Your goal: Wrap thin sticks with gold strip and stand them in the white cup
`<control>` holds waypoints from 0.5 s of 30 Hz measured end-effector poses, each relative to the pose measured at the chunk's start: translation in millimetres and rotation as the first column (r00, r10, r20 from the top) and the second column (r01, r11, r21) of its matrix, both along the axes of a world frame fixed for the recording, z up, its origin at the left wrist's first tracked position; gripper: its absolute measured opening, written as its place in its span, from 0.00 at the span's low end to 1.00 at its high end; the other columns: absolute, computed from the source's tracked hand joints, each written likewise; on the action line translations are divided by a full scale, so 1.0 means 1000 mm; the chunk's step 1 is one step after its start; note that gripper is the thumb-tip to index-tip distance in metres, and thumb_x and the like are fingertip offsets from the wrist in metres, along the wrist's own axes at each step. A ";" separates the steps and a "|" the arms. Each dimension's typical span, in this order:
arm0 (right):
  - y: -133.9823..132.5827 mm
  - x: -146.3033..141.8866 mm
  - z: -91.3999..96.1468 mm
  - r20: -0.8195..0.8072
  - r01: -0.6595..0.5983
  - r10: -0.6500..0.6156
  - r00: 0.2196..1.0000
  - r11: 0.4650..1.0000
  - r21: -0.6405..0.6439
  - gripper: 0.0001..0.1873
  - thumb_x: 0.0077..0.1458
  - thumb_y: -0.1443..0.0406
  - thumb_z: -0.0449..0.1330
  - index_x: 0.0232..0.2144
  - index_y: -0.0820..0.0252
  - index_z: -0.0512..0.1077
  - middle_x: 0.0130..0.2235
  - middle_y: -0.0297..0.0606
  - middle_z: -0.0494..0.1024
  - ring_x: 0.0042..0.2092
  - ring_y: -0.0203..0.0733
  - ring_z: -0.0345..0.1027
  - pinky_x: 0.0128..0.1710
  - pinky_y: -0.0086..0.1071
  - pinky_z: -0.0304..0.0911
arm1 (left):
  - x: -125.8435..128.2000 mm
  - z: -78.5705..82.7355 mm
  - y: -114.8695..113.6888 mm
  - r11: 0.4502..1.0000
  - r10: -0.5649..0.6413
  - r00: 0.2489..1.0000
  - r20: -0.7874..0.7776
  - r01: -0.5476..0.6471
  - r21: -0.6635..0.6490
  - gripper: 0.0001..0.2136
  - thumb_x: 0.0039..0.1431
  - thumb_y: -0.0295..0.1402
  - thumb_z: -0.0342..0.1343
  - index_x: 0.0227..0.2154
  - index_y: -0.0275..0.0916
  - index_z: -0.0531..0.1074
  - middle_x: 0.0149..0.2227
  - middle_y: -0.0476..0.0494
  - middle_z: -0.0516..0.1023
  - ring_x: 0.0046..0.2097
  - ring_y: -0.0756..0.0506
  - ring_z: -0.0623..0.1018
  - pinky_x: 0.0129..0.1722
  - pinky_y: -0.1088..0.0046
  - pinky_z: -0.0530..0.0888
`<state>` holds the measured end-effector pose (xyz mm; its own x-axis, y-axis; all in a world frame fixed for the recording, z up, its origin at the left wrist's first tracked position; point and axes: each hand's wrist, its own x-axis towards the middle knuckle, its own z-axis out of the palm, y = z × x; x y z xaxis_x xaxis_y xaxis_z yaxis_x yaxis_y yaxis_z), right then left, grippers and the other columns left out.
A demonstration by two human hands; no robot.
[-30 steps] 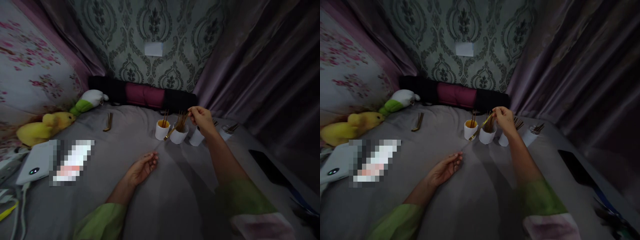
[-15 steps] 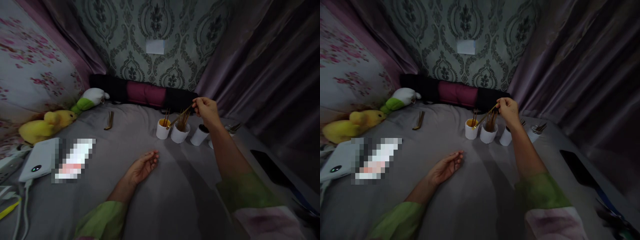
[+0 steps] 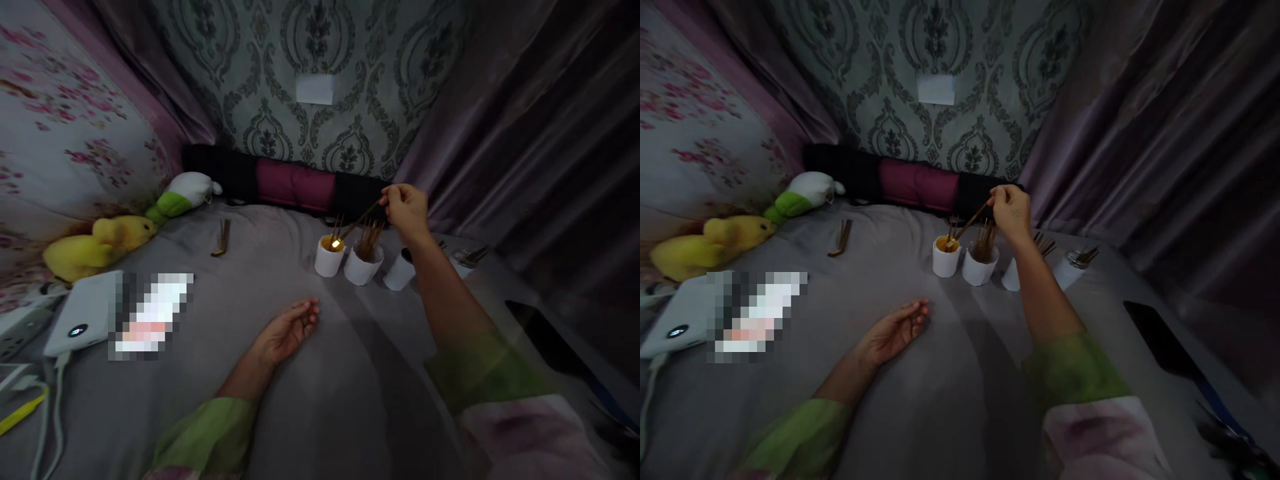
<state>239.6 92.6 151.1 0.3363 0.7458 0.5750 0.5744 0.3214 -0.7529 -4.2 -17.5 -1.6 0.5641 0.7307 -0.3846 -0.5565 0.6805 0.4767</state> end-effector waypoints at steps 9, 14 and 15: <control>0.006 -0.007 -0.009 0.139 0.049 -0.045 0.989 0.999 -0.020 0.17 0.54 0.57 0.46 0.32 0.64 0.69 0.24 0.34 0.72 0.24 0.31 0.63 0.25 0.26 0.58 | 0.000 0.000 0.000 1.000 0.004 1.000 -0.006 -0.004 0.000 0.07 0.54 0.24 0.52 0.36 0.30 0.70 0.30 0.44 0.72 0.27 0.54 0.71 0.26 0.80 0.68; 0.011 -0.014 -0.016 0.184 -0.002 0.012 0.983 0.998 -0.056 0.18 0.55 0.58 0.45 0.33 0.64 0.69 0.25 0.35 0.73 0.26 0.33 0.64 0.28 0.27 0.59 | 0.001 0.001 0.001 1.000 0.007 1.000 -0.011 -0.007 -0.013 0.07 0.53 0.23 0.52 0.36 0.30 0.70 0.29 0.44 0.72 0.27 0.54 0.71 0.26 0.80 0.68; 0.012 -0.015 -0.017 0.191 -0.016 0.027 0.981 0.998 -0.059 0.17 0.55 0.58 0.45 0.33 0.64 0.69 0.25 0.35 0.73 0.26 0.33 0.65 0.29 0.27 0.59 | 0.001 0.001 0.001 1.000 0.008 1.000 -0.013 -0.008 -0.017 0.07 0.53 0.23 0.52 0.36 0.30 0.70 0.29 0.44 0.72 0.27 0.54 0.71 0.26 0.80 0.68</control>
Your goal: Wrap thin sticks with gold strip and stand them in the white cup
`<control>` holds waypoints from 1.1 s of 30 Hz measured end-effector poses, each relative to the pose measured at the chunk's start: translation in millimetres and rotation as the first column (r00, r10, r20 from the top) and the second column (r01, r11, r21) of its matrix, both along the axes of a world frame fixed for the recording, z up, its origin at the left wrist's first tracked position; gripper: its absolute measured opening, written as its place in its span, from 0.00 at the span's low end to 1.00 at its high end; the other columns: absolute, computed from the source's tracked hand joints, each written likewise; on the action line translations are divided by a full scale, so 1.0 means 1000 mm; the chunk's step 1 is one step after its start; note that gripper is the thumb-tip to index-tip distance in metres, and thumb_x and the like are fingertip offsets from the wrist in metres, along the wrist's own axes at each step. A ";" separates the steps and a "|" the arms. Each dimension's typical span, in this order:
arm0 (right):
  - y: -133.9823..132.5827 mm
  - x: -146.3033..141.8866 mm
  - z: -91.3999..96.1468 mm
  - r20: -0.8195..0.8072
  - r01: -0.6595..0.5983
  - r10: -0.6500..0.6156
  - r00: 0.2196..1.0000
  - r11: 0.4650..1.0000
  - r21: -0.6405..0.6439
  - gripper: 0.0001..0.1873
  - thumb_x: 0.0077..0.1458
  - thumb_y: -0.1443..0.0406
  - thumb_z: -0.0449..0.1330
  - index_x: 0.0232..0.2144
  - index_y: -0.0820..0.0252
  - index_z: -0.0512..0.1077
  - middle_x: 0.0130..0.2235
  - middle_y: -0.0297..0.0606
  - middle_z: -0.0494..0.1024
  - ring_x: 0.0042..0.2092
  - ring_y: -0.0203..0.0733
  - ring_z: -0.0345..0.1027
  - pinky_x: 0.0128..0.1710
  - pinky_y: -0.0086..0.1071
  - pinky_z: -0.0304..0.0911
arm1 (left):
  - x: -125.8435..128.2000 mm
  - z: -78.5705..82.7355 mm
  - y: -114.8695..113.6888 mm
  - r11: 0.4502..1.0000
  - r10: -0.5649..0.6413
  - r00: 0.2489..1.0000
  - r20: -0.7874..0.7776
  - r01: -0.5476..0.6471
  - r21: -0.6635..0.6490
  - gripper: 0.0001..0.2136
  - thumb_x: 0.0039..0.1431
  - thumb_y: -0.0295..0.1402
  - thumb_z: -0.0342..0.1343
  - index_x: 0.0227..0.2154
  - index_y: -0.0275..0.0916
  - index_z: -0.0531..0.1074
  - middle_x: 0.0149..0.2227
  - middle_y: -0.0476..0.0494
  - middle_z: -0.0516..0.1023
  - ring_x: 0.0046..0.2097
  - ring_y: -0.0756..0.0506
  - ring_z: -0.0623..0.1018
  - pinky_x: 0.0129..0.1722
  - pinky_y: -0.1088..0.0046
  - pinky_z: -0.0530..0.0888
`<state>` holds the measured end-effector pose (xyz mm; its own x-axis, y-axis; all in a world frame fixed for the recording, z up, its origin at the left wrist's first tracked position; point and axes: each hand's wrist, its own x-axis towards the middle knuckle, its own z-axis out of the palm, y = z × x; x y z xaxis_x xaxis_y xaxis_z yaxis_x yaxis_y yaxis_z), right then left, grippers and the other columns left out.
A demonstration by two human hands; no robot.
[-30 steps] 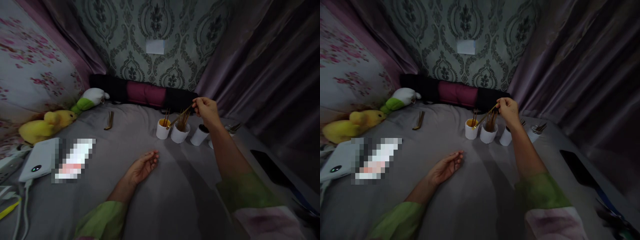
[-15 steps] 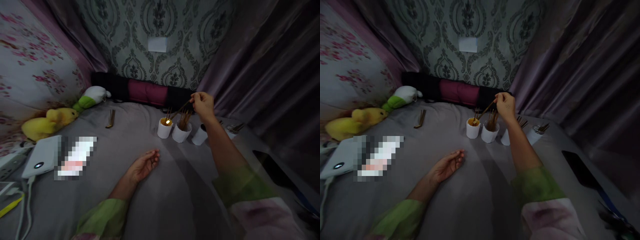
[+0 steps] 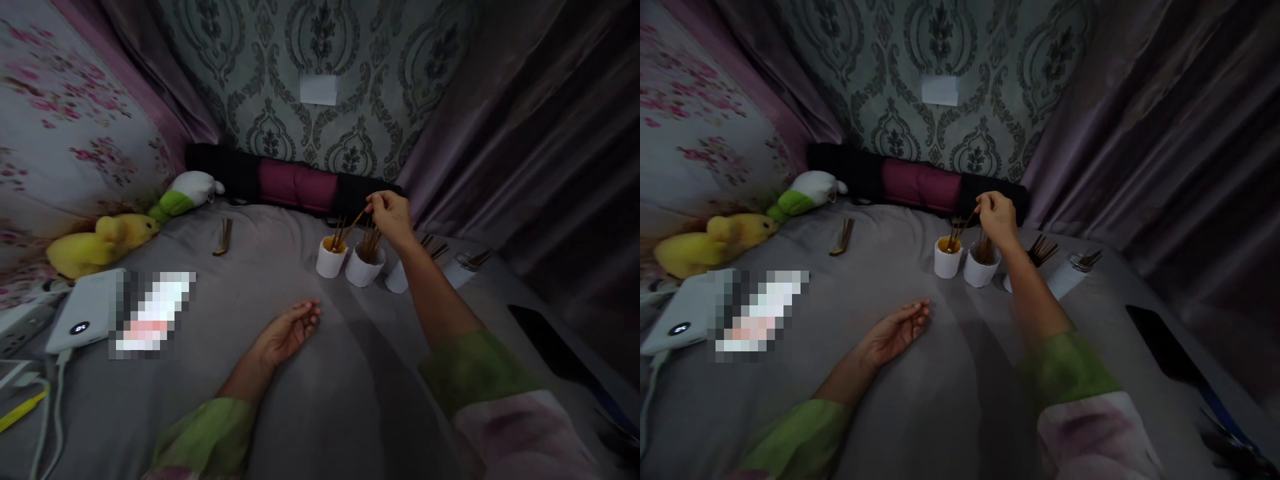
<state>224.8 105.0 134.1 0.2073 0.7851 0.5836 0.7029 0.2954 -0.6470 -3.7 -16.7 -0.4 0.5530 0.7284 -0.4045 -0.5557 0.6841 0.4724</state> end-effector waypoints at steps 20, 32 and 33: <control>0.006 -0.022 -0.013 0.067 -0.152 0.160 0.985 0.982 -0.112 0.13 0.53 0.63 0.47 0.31 0.62 0.71 0.25 0.34 0.74 0.25 0.32 0.64 0.26 0.26 0.57 | 0.000 0.001 0.000 1.000 0.002 1.000 0.009 -0.002 0.004 0.07 0.53 0.23 0.53 0.35 0.30 0.71 0.29 0.44 0.72 0.27 0.54 0.71 0.27 0.80 0.68; 0.007 -0.035 -0.019 0.106 -0.191 0.217 0.970 0.958 -0.212 0.14 0.54 0.64 0.46 0.31 0.62 0.71 0.26 0.34 0.74 0.28 0.32 0.65 0.29 0.26 0.57 | 0.000 0.000 0.000 1.000 -0.006 1.000 0.016 0.006 0.015 0.07 0.53 0.24 0.54 0.36 0.30 0.71 0.29 0.44 0.72 0.27 0.55 0.71 0.27 0.80 0.68; 0.007 -0.036 -0.020 0.113 -0.190 0.218 0.969 0.957 -0.221 0.14 0.54 0.64 0.46 0.31 0.62 0.71 0.26 0.34 0.74 0.28 0.32 0.65 0.29 0.25 0.57 | 0.000 0.000 0.000 1.000 -0.008 1.000 0.022 0.008 0.017 0.07 0.52 0.24 0.54 0.36 0.31 0.71 0.29 0.44 0.72 0.27 0.55 0.71 0.27 0.80 0.68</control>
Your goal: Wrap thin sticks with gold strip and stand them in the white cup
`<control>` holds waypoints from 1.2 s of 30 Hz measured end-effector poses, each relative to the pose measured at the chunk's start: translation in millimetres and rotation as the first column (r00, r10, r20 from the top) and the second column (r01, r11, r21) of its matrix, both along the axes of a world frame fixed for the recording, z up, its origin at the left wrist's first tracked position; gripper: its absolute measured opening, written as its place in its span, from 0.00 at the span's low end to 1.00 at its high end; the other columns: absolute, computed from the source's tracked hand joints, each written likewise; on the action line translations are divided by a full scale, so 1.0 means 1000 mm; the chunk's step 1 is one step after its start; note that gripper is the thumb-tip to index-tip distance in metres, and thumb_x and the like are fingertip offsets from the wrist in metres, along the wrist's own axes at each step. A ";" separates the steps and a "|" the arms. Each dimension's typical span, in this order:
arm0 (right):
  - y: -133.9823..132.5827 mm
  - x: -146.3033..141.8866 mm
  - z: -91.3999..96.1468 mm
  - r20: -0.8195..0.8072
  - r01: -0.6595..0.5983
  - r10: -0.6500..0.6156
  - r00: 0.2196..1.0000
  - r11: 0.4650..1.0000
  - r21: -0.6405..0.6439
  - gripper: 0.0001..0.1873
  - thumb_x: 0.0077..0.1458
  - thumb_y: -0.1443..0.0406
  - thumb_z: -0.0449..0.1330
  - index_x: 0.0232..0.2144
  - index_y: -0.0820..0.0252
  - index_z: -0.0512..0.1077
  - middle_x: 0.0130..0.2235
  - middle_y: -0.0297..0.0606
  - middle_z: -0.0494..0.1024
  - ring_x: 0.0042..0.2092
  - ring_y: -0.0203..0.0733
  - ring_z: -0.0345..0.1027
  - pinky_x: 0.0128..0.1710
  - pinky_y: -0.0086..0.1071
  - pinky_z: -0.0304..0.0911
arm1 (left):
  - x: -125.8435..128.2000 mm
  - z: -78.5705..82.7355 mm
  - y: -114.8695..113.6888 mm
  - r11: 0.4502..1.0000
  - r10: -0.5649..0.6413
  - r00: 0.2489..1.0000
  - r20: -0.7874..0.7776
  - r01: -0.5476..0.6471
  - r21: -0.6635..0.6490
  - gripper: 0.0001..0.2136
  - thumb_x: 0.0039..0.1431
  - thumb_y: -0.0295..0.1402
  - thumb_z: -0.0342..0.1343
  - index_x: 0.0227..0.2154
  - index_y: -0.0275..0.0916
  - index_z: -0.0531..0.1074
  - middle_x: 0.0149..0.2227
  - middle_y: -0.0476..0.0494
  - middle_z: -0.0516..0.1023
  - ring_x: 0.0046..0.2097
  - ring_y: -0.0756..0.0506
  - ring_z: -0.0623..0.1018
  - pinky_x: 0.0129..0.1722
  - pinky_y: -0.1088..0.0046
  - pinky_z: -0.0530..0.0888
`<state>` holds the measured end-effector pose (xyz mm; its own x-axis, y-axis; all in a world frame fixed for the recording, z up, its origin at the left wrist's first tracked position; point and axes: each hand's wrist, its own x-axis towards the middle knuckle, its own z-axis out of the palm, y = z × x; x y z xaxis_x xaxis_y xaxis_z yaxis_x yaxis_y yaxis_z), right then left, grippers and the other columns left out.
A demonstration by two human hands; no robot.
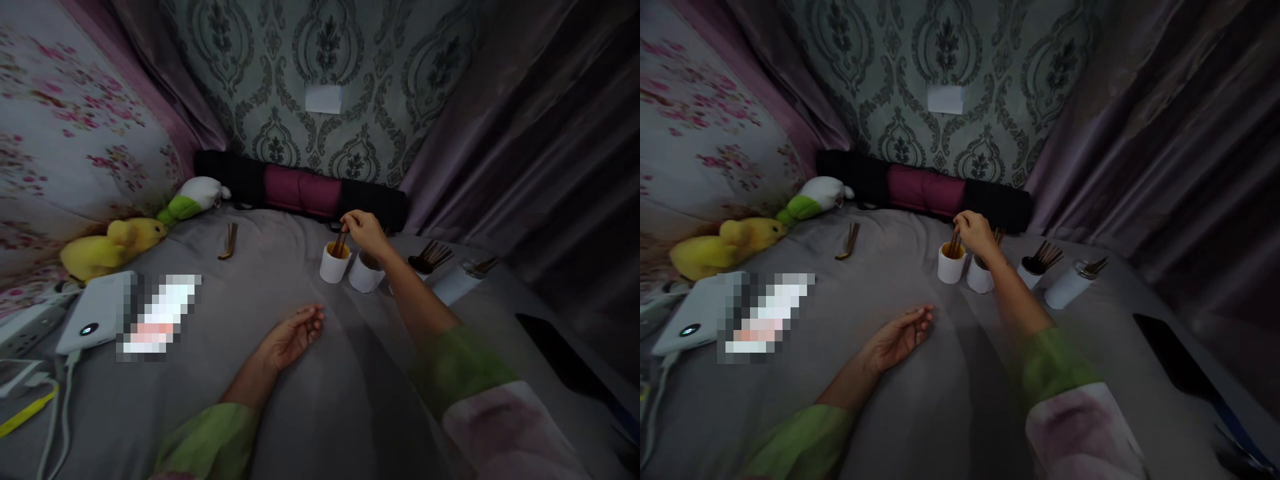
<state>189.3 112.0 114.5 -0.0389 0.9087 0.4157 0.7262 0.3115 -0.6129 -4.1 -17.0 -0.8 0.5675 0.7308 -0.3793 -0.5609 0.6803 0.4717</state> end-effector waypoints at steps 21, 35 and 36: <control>0.017 -0.002 -0.010 0.045 0.024 -0.020 0.999 0.997 -0.074 0.12 0.53 0.66 0.48 0.28 0.62 0.72 0.24 0.34 0.74 0.25 0.31 0.64 0.29 0.25 0.58 | 0.001 0.000 0.001 1.000 0.007 1.000 -0.016 -0.007 -0.001 0.06 0.52 0.24 0.54 0.35 0.31 0.71 0.29 0.44 0.72 0.27 0.54 0.71 0.27 0.80 0.68; 0.024 -0.010 -0.009 -0.019 0.003 -0.006 1.000 0.983 -0.182 0.13 0.52 0.66 0.47 0.32 0.62 0.72 0.17 0.31 0.71 0.16 0.29 0.59 0.20 0.22 0.57 | 0.002 -0.002 0.002 1.000 0.006 1.000 -0.026 -0.005 0.025 0.06 0.52 0.24 0.54 0.34 0.30 0.71 0.29 0.44 0.72 0.27 0.55 0.71 0.27 0.80 0.68; 0.024 -0.010 -0.009 -0.026 0.005 -0.010 1.000 0.981 -0.192 0.13 0.52 0.66 0.47 0.32 0.62 0.72 0.17 0.31 0.71 0.15 0.29 0.58 0.19 0.22 0.56 | 0.002 -0.003 0.002 1.000 0.006 1.000 -0.025 -0.006 0.026 0.06 0.52 0.25 0.54 0.34 0.30 0.71 0.29 0.44 0.72 0.27 0.55 0.71 0.27 0.80 0.68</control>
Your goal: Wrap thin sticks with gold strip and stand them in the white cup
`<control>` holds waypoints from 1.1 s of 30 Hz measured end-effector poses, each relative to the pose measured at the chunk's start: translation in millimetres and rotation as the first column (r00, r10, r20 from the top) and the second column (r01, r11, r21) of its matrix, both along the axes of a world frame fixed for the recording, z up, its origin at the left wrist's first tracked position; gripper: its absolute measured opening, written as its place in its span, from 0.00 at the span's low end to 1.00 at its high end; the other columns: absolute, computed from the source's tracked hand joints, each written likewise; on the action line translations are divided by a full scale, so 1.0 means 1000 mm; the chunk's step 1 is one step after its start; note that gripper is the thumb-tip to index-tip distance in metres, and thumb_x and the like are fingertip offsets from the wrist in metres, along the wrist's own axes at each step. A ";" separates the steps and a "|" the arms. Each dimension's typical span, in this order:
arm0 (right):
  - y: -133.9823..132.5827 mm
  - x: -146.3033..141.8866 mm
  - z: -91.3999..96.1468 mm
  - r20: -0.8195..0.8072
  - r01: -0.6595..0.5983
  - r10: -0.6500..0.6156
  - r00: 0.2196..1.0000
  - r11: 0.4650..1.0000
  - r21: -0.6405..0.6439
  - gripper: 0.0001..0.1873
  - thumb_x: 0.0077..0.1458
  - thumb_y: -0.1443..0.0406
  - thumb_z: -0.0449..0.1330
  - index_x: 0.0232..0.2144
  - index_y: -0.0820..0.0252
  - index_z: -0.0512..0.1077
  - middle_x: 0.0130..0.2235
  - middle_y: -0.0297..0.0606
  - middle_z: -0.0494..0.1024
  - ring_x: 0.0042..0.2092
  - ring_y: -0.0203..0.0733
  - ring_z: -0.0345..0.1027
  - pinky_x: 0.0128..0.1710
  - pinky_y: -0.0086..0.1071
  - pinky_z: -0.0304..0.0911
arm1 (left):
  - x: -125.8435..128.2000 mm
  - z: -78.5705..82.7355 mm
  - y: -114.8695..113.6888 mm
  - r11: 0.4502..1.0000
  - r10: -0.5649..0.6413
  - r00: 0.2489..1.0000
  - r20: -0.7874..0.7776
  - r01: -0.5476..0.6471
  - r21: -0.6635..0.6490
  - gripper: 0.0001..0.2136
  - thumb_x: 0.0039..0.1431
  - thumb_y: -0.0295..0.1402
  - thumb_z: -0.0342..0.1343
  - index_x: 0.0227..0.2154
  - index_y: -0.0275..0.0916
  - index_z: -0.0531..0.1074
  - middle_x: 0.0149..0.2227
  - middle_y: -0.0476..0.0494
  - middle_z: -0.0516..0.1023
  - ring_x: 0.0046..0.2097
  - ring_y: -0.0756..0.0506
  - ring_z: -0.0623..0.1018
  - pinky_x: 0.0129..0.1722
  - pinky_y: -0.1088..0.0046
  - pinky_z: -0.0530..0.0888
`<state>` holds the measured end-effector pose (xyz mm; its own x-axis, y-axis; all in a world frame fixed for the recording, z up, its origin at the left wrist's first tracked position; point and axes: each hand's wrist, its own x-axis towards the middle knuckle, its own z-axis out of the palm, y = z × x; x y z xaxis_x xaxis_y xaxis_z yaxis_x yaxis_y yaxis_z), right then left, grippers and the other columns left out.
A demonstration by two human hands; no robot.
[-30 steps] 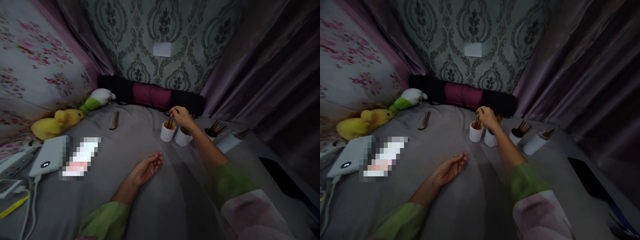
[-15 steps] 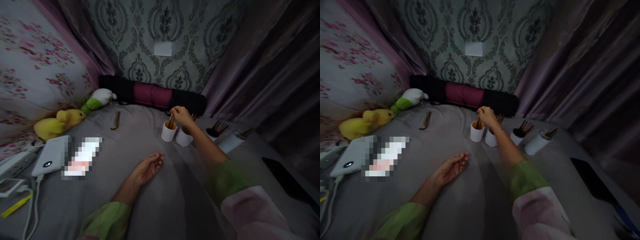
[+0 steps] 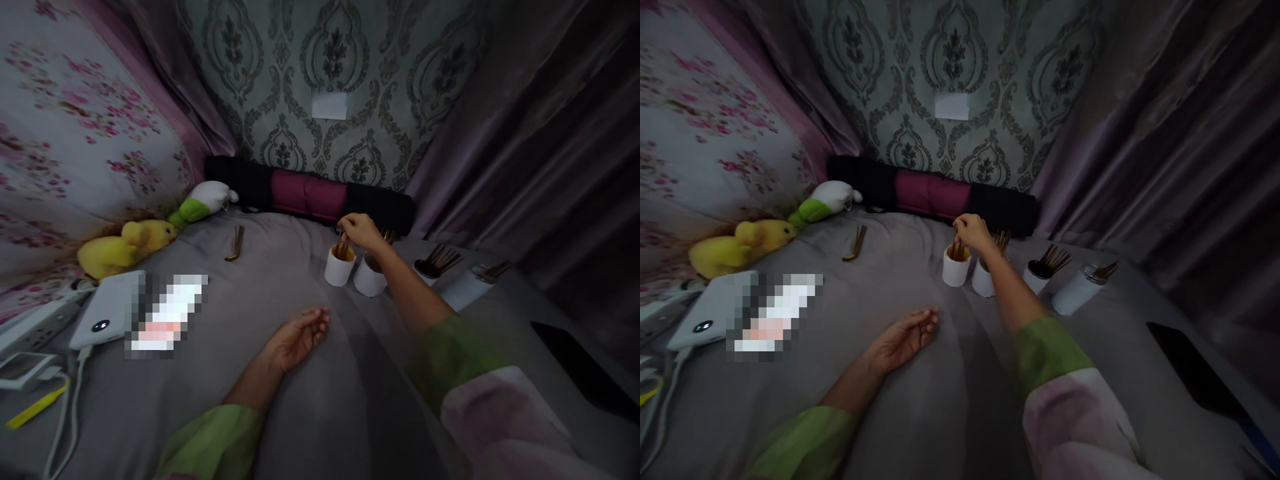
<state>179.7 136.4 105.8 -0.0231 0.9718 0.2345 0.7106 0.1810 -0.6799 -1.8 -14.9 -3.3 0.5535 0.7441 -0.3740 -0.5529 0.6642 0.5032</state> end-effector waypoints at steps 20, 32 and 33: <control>0.001 0.011 -0.004 0.073 0.095 -0.099 0.992 0.994 0.045 0.14 0.51 0.62 0.50 0.32 0.59 0.75 0.19 0.33 0.74 0.19 0.32 0.62 0.23 0.25 0.57 | 0.001 0.001 0.000 1.000 -0.004 1.000 -0.011 0.004 0.006 0.06 0.53 0.24 0.52 0.34 0.30 0.71 0.29 0.43 0.72 0.27 0.55 0.70 0.27 0.80 0.68; -0.002 0.011 -0.007 0.102 0.131 -0.138 0.985 0.989 0.073 0.15 0.52 0.62 0.50 0.37 0.59 0.74 0.22 0.35 0.75 0.29 0.36 0.68 0.33 0.28 0.61 | 0.001 0.001 0.000 1.000 -0.001 1.000 0.003 0.001 0.012 0.06 0.53 0.23 0.52 0.34 0.29 0.71 0.29 0.42 0.72 0.27 0.54 0.70 0.25 0.80 0.68; -0.003 0.011 -0.007 0.105 0.138 -0.144 0.984 0.988 0.069 0.15 0.52 0.62 0.50 0.38 0.59 0.73 0.22 0.35 0.75 0.30 0.36 0.68 0.35 0.28 0.61 | 0.001 0.002 0.000 1.000 0.001 1.000 0.001 -0.001 0.009 0.06 0.53 0.23 0.52 0.34 0.29 0.71 0.29 0.42 0.72 0.27 0.54 0.70 0.25 0.80 0.68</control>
